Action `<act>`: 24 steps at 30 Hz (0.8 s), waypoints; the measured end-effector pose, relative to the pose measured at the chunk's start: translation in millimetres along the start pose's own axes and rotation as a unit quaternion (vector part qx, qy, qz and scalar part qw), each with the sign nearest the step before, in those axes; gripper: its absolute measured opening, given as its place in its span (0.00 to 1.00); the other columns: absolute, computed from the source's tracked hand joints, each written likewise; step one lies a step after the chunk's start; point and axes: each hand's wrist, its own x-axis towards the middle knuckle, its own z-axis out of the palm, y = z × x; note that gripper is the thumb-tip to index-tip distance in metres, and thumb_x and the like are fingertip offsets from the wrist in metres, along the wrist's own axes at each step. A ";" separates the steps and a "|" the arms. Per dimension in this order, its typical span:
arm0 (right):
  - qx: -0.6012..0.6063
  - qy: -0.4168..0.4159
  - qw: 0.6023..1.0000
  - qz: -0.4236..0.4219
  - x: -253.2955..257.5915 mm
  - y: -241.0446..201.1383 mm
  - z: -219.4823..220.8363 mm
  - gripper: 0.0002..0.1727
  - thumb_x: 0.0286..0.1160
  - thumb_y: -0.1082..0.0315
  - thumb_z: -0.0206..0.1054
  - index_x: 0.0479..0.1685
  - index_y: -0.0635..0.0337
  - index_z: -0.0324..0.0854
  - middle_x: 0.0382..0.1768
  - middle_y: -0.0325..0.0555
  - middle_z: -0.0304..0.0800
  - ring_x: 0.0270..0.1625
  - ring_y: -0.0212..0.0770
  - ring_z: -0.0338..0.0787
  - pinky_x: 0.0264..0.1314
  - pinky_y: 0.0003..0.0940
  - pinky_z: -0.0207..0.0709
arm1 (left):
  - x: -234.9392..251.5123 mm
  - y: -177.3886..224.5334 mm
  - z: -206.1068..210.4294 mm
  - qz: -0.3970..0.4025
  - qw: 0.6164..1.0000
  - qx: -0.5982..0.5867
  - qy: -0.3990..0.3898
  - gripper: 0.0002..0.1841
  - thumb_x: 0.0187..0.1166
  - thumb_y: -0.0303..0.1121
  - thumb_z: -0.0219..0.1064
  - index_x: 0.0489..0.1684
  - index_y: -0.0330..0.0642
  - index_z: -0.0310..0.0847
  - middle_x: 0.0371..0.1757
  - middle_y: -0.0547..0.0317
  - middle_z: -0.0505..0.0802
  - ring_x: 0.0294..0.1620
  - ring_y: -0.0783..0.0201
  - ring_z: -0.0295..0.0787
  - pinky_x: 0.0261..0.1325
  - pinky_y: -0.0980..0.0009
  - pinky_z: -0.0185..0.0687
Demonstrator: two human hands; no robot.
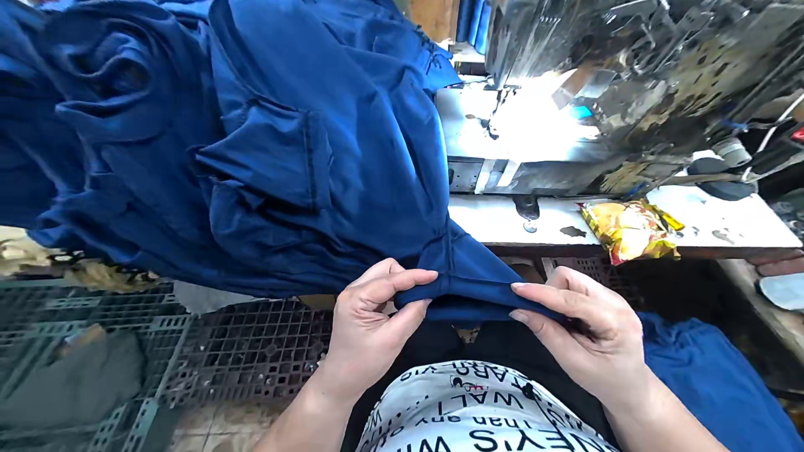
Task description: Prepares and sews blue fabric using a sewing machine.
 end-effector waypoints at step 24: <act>0.145 -0.074 0.924 0.347 80.4 60.0 30.4 0.18 0.85 0.69 0.54 0.61 0.63 0.88 0.28 0.33 0.92 0.20 0.23 0.83 0.24 0.20 0.80 | 238.2 -39.6 58.5 0.127 0.846 0.476 -0.205 0.07 0.75 0.35 0.73 0.36 0.42 0.93 0.37 0.52 0.93 0.40 0.50 0.93 0.41 0.44 0.87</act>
